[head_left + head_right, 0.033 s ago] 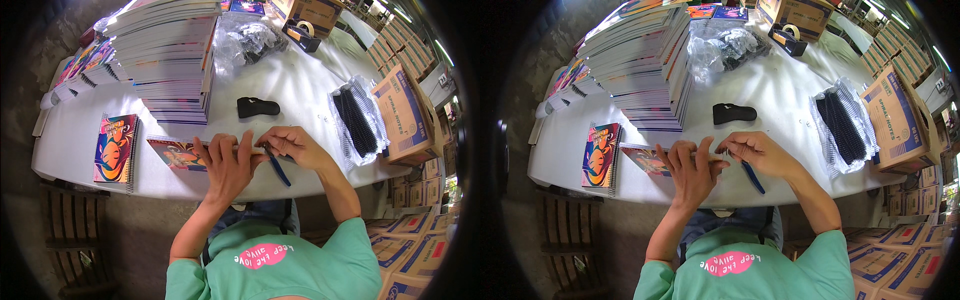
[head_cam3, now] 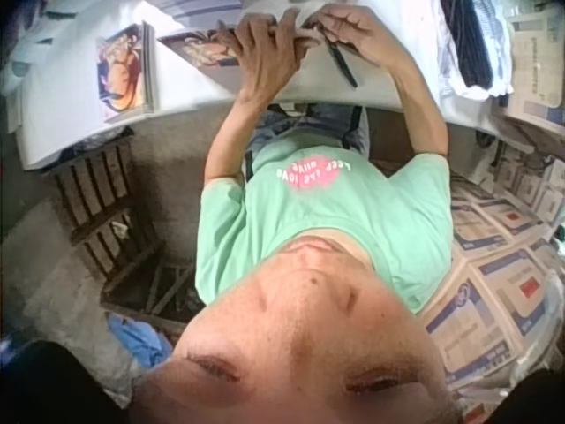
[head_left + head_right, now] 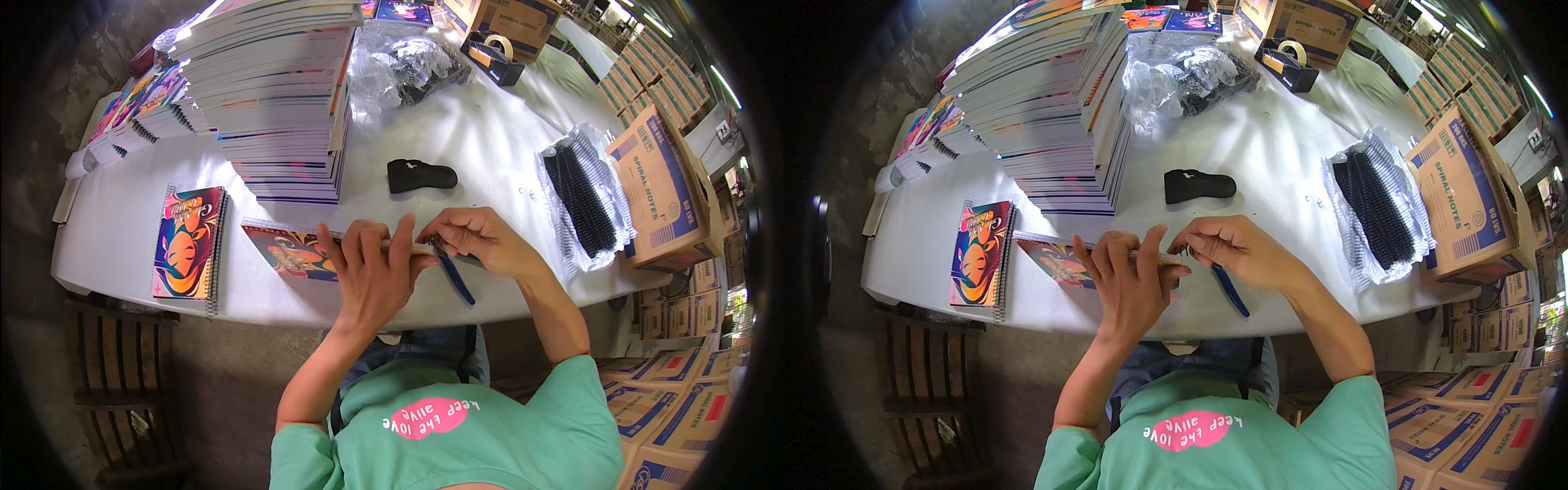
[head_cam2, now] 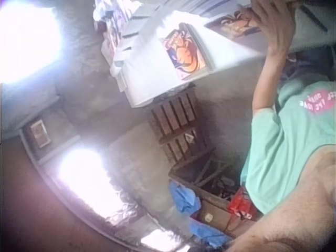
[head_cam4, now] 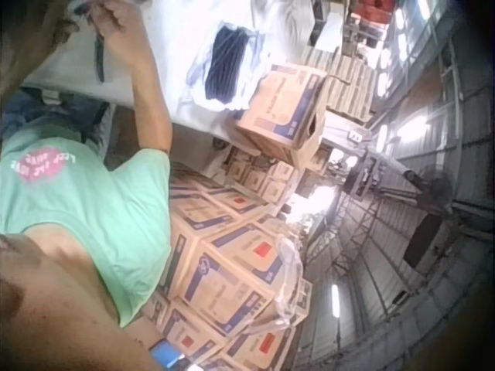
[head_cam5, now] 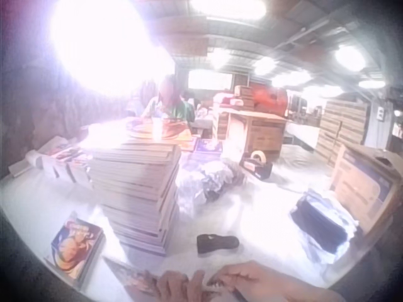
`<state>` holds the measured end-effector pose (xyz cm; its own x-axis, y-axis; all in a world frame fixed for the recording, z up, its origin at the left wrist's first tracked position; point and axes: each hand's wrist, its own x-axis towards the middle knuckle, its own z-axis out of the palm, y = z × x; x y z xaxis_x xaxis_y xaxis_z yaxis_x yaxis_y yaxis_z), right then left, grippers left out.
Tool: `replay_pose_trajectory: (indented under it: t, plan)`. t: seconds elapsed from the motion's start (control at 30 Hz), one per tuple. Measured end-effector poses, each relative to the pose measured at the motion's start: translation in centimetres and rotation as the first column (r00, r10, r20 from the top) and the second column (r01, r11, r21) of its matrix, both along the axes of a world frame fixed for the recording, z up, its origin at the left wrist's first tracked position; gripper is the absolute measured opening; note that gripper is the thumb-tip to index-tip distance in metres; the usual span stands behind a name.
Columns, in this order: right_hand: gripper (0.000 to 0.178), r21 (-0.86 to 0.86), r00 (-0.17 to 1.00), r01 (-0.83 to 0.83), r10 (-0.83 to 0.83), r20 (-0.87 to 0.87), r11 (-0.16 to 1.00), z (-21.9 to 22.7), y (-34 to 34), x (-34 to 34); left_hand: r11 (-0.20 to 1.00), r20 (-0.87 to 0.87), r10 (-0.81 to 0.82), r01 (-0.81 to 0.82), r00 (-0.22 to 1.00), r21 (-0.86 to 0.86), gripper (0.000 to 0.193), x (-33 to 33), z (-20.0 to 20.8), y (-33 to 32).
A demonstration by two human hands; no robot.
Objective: The person assembles spiral notebooks by inserting a wire coil into the pre-punched holes of the pages and covers and then trimming the excess wire with shears.
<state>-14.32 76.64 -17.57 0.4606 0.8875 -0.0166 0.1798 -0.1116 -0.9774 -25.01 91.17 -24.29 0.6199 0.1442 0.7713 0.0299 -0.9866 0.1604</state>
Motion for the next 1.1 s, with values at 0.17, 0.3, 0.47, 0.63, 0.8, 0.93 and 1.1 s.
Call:
replay_pose_trajectory:
  t: [0.17,0.3,0.47,0.63,0.8,0.93,1.1]
  plan:
    - [0.021,-0.045,0.994,-0.032,0.037,0.107,0.998,0.8,-0.5,0.1,0.993,-0.028,-0.061,0.057,0.998,-0.107,0.03,-0.5,1.1,0.1]
    - [0.023,-0.023,0.999,0.046,-0.046,0.007,0.999,0.2,-0.1,-0.3,0.973,0.07,-0.095,0.107,0.993,-0.206,0.029,-0.4,1.6,0.0]
    - [0.025,-0.033,0.997,0.066,-0.065,0.036,0.997,0.6,0.4,-0.5,0.958,0.143,-0.137,0.168,0.98,-0.232,0.03,-0.6,1.7,0.2]
    - [0.023,-0.019,0.986,0.088,-0.085,0.144,0.996,0.5,0.1,-0.1,0.953,0.135,-0.17,0.198,0.976,-0.229,0.03,-0.7,1.6,0.5]
    - [0.019,-0.098,0.975,0.025,-0.003,0.222,0.995,1.1,0.3,-0.4,0.948,0.13,-0.163,0.192,0.978,-0.253,0.03,-0.7,2.0,0.4]
    - [0.015,-0.174,0.864,-0.087,0.161,0.478,0.981,2.5,-0.1,0.5,0.955,0.09,-0.163,0.18,0.982,-0.235,0.03,-1.1,2.3,0.3]
    - [0.017,-0.171,0.89,-0.096,0.161,0.427,0.981,3.2,-0.9,-0.1,0.955,0.092,-0.157,0.175,0.983,-0.24,0.03,-0.8,1.9,0.6]
